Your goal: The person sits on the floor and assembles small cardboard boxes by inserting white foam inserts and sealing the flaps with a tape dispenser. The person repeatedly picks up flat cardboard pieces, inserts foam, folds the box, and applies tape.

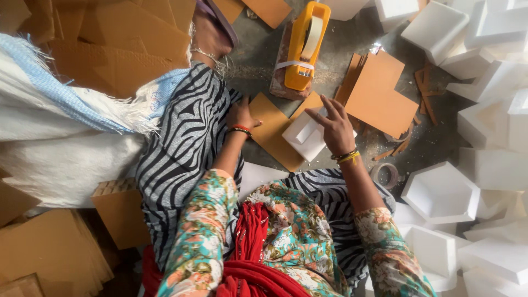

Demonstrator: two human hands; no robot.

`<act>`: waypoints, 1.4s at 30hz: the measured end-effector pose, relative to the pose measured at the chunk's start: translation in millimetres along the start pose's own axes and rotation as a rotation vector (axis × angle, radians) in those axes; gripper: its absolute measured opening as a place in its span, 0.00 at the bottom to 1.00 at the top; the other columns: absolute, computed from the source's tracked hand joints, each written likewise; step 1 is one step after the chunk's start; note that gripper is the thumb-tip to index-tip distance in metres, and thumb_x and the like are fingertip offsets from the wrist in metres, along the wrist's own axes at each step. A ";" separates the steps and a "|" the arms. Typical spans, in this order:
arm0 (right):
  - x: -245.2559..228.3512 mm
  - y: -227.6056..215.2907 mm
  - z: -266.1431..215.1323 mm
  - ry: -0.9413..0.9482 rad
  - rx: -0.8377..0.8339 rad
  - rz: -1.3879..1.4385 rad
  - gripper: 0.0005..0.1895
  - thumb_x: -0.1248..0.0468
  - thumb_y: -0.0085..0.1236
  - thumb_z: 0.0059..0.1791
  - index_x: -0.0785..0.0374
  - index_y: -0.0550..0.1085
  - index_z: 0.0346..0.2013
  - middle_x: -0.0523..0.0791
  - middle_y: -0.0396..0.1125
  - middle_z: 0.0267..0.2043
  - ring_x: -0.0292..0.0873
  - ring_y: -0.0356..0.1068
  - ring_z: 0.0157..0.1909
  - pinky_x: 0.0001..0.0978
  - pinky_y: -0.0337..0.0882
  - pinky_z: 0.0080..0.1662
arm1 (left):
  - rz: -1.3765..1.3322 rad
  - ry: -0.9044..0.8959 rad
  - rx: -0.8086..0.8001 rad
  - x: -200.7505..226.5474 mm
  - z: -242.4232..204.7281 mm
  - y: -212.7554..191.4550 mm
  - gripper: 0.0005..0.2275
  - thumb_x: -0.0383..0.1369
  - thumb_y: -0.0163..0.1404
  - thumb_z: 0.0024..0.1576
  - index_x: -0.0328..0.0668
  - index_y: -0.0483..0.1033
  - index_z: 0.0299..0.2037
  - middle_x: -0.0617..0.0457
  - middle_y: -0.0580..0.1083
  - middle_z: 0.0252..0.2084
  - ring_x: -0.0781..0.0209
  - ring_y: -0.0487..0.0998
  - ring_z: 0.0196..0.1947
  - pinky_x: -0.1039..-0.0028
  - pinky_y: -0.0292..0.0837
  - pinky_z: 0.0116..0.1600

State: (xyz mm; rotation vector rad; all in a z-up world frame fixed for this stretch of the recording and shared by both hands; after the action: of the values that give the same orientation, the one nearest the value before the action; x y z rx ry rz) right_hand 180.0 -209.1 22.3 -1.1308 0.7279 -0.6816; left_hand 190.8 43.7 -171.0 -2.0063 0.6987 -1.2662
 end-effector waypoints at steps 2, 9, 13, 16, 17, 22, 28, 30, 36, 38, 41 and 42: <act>3.0 5.3 -6.8 0.017 -0.002 0.029 0.35 0.82 0.48 0.46 0.42 0.79 0.58 0.49 0.61 0.71 0.55 0.62 0.70 0.42 0.71 0.63 | -0.263 0.110 -0.108 -3.2 4.4 -3.2 0.29 0.43 0.72 0.39 0.48 0.79 0.52 0.45 0.81 0.46 0.48 0.81 0.45 0.63 0.76 0.51; 39.1 -12.4 -31.6 0.125 0.157 0.244 0.38 0.67 0.65 0.44 0.64 0.61 0.67 0.59 0.64 0.63 0.61 0.64 0.64 0.52 0.70 0.59 | -0.563 0.443 -0.120 17.6 -7.4 -38.1 0.15 0.34 0.62 0.52 0.39 0.78 0.48 0.45 0.82 0.41 0.51 0.84 0.41 0.67 0.76 0.47; 60.0 7.9 -53.4 0.421 -0.163 0.252 0.36 0.62 0.66 0.46 0.60 0.63 0.66 0.58 0.72 0.49 0.63 0.71 0.51 0.52 0.72 0.48 | -0.553 0.455 -0.067 27.2 -18.1 -53.1 0.16 0.34 0.61 0.53 0.39 0.78 0.49 0.44 0.81 0.41 0.49 0.83 0.42 0.67 0.75 0.47; 40.8 21.6 -58.6 0.347 -0.200 0.156 0.31 0.54 0.67 0.46 0.62 0.65 0.57 0.57 0.72 0.43 0.63 0.73 0.43 0.52 0.72 0.41 | -0.507 0.457 -0.035 36.8 -20.5 -57.7 0.15 0.34 0.60 0.53 0.41 0.78 0.49 0.45 0.81 0.42 0.47 0.83 0.43 0.65 0.75 0.47; 34.8 23.2 -59.4 0.355 -0.188 0.160 0.29 0.55 0.66 0.47 0.61 0.65 0.57 0.55 0.73 0.44 0.62 0.73 0.43 0.52 0.72 0.41 | -0.486 0.455 -0.016 38.5 -22.6 -58.3 0.15 0.34 0.60 0.53 0.41 0.78 0.49 0.45 0.81 0.42 0.47 0.82 0.44 0.65 0.76 0.46; 5.2 17.3 -47.5 0.351 -0.159 0.152 0.25 0.58 0.63 0.46 0.58 0.66 0.55 0.51 0.74 0.45 0.60 0.73 0.43 0.52 0.71 0.39 | -0.437 0.447 0.000 45.8 -26.1 -67.8 0.11 0.35 0.59 0.55 0.43 0.78 0.46 0.46 0.80 0.40 0.44 0.82 0.42 0.61 0.75 0.44; -15.3 28.9 -45.5 0.394 -0.169 0.124 0.31 0.59 0.63 0.46 0.60 0.62 0.60 0.53 0.72 0.49 0.60 0.74 0.41 0.51 0.72 0.38 | -0.387 0.503 0.124 83.0 -52.0 -63.1 0.10 0.38 0.59 0.56 0.45 0.78 0.44 0.43 0.79 0.36 0.44 0.81 0.36 0.59 0.74 0.39; -16.6 43.6 -46.1 0.404 -0.203 0.101 0.33 0.59 0.63 0.46 0.60 0.61 0.63 0.55 0.71 0.49 0.59 0.74 0.41 0.50 0.73 0.37 | -0.352 0.400 -0.083 98.4 -66.6 -34.3 0.13 0.42 0.57 0.60 0.47 0.74 0.49 0.42 0.79 0.36 0.45 0.81 0.36 0.57 0.73 0.40; 61.2 88.4 -39.8 0.398 -0.506 0.619 0.38 0.56 0.60 0.47 0.57 0.60 0.71 0.54 0.73 0.53 0.55 0.75 0.51 0.45 0.74 0.47 | -0.228 0.471 -0.026 106.1 -86.6 -8.6 0.36 0.31 0.63 0.42 0.60 0.65 0.65 0.44 0.71 0.53 0.42 0.74 0.53 0.59 0.72 0.54; 117.6 79.5 -38.4 0.384 -0.360 0.513 0.43 0.50 0.65 0.46 0.55 0.59 0.72 0.53 0.69 0.60 0.55 0.70 0.61 0.46 0.71 0.58 | -0.288 0.481 -0.098 101.7 -79.8 -1.4 0.39 0.25 0.59 0.45 0.65 0.62 0.70 0.46 0.70 0.57 0.44 0.74 0.56 0.62 0.73 0.59; 184.5 58.1 -48.2 0.455 -0.066 0.001 0.64 0.44 0.77 0.32 0.63 0.52 0.73 0.62 0.50 0.72 0.67 0.48 0.70 0.57 0.54 0.65 | -0.282 0.476 -0.097 93.5 -75.1 1.5 0.40 0.22 0.56 0.46 0.68 0.60 0.70 0.45 0.71 0.58 0.43 0.74 0.56 0.61 0.73 0.58; 194.8 65.1 -52.9 0.515 -0.128 -0.069 0.64 0.44 0.77 0.30 0.59 0.53 0.73 0.61 0.49 0.73 0.67 0.46 0.72 0.58 0.52 0.66 | -0.282 0.477 -0.099 94.5 -75.5 3.6 0.40 0.22 0.56 0.45 0.68 0.60 0.70 0.45 0.71 0.58 0.43 0.74 0.56 0.61 0.72 0.58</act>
State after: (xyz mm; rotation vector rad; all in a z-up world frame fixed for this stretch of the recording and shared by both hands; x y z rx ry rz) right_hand 259.9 -373.5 -85.1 -1.1092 1.1853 -1.0133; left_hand 158.2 -45.7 -96.3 -1.9440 0.7210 -1.9490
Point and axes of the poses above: each hand's wrist, its own z-axis towards the middle knuckle, its own y-axis out of the palm, x = y × z, the point moved 6 cm from there along z, towards the middle knuckle
